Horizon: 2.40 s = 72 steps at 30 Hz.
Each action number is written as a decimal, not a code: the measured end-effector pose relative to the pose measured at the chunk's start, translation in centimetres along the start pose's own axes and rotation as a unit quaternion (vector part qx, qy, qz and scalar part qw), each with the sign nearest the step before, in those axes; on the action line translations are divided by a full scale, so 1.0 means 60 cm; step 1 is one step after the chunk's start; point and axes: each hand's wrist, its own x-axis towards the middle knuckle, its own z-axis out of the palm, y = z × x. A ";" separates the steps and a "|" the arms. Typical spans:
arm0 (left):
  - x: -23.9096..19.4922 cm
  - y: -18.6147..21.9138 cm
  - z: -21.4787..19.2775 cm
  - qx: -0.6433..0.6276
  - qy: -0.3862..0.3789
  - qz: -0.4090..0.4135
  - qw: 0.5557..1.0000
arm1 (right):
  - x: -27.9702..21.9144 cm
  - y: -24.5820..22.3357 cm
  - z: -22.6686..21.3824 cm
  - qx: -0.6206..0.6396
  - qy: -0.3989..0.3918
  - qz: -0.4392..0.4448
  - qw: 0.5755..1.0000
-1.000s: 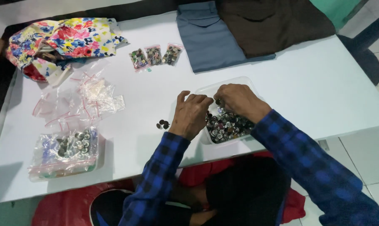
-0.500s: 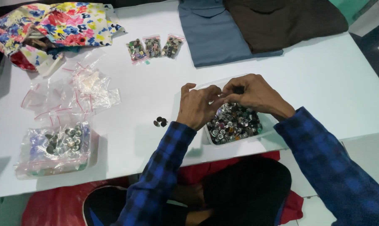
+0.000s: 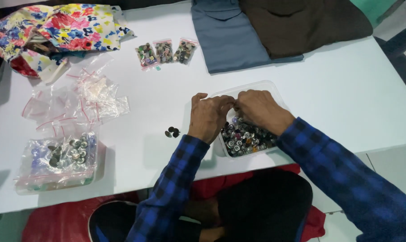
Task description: Sorting small buttons from a container and placing them into individual plastic bags
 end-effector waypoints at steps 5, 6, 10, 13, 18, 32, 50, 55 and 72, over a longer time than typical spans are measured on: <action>-0.003 -0.001 0.003 -0.032 0.030 0.004 0.999 | -0.009 -0.022 -0.047 0.028 -0.040 0.013 0.999; -0.003 0.001 0.002 -0.044 0.037 0.003 0.998 | -0.015 -0.031 -0.078 0.127 -0.075 0.055 0.988; -0.001 0.013 -0.018 -0.035 0.029 0.004 0.999 | -0.047 -0.034 -0.135 0.299 -0.073 0.103 0.946; 0.005 0.014 -0.036 -0.122 0.010 -0.015 0.992 | -0.050 0.004 -0.101 0.528 -0.026 0.075 0.846; 0.010 0.016 -0.052 -0.211 0.019 -0.003 0.977 | -0.052 -0.007 -0.099 0.605 0.004 0.067 0.793; -0.093 0.072 -0.179 -0.222 0.150 0.020 0.963 | -0.103 -0.196 -0.204 0.577 0.120 0.045 0.806; -0.286 -0.150 -0.149 -0.108 0.195 -0.105 0.969 | -0.019 -0.357 0.114 0.405 0.300 0.047 0.862; -0.272 -0.160 -0.141 -0.065 0.178 -0.091 0.978 | -0.001 -0.361 0.116 0.341 0.304 0.062 0.887; -0.270 -0.157 -0.141 -0.103 0.165 -0.161 0.968 | 0.002 -0.352 0.110 0.415 0.243 0.156 0.863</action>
